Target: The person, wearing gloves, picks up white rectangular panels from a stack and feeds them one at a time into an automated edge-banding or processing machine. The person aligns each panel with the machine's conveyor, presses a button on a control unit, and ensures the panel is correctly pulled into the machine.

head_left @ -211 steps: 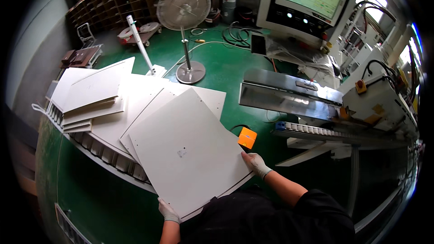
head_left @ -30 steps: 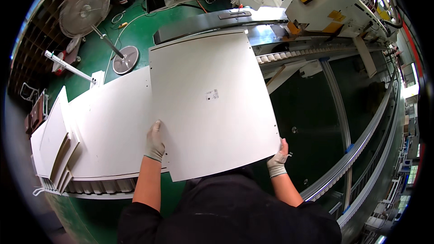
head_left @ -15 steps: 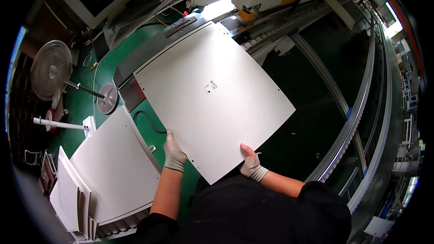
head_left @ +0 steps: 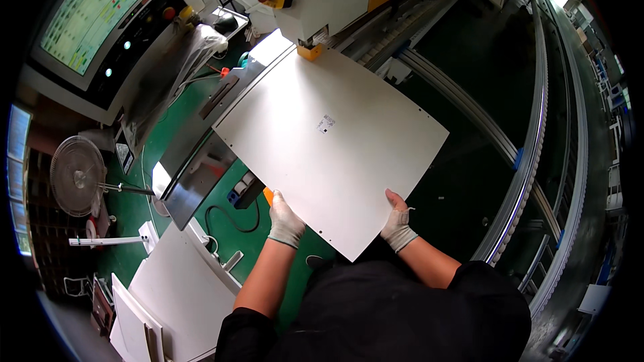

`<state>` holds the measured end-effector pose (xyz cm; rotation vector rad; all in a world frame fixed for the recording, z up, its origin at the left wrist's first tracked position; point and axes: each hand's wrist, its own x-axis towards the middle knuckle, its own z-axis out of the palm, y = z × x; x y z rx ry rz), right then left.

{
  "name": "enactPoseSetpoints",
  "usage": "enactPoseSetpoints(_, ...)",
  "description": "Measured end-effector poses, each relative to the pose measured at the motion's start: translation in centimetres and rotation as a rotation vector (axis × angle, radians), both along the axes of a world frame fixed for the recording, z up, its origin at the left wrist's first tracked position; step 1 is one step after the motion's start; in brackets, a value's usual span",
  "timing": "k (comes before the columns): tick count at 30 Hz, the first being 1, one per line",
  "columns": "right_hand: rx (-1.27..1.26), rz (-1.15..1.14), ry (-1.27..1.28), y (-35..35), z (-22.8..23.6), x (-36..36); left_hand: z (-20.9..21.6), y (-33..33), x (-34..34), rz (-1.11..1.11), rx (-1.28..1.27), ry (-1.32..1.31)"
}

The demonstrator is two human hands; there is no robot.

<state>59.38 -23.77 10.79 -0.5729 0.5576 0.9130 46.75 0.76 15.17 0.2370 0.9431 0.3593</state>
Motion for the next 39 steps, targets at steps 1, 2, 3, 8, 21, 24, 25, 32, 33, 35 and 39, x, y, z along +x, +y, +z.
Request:
enactPoseSetpoints(1, -0.002, -0.015, -0.022, -0.1, -0.2, 1.2, 0.3, -0.2, 1.2, -0.026, 0.014, -0.042)
enactPoseSetpoints(2, -0.014, -0.029, -0.013, -0.3, -0.4, 2.2, 0.5, -0.3, 2.2, -0.04, 0.005, -0.063)
enactPoseSetpoints(3, 0.028, -0.038, -0.033, -0.6, -0.6, 3.2, 0.6, -0.5, 3.2, -0.05, -0.002, -0.084)
enactPoseSetpoints(8, 0.108, -0.054, -0.036, -1.5, -2.1, 9.0, 0.1, -2.2, 8.0, -0.11, 0.093, -0.137)
enactPoseSetpoints(21, -0.123, -0.123, -0.179, -1.9, -1.7, 13.2, -7.1, -9.1, -9.5, -0.904, 1.27, 0.606)
enactPoseSetpoints(24, -0.084, -0.175, -0.164, -1.8, -2.5, 15.9, -11.9, -9.4, -18.0, -0.708, 0.933, 0.779)
enactPoseSetpoints(25, -0.099, -0.202, -0.178, -2.1, -2.7, 17.2, -13.7, -10.0, -21.1, -0.715, 0.88, 0.773)
enactPoseSetpoints(32, -0.283, -0.222, -0.031, -1.9, -2.1, 19.0, -26.7, -14.0, -36.1, -1.667, 1.203, 0.927)
enactPoseSetpoints(33, -0.195, -0.213, -0.137, -1.3, -2.2, 16.9, -27.8, -14.1, -36.1, -1.657, 1.198, 0.878)
enactPoseSetpoints(35, -0.197, 0.058, -0.105, 0.6, -2.7, 12.9, -28.4, -13.7, -34.7, -1.651, 1.27, 0.781)
enactPoseSetpoints(39, -0.097, 0.506, 0.072, 3.9, -5.1, 2.3, -21.4, -11.1, -28.0, -1.55, 1.448, 0.731)
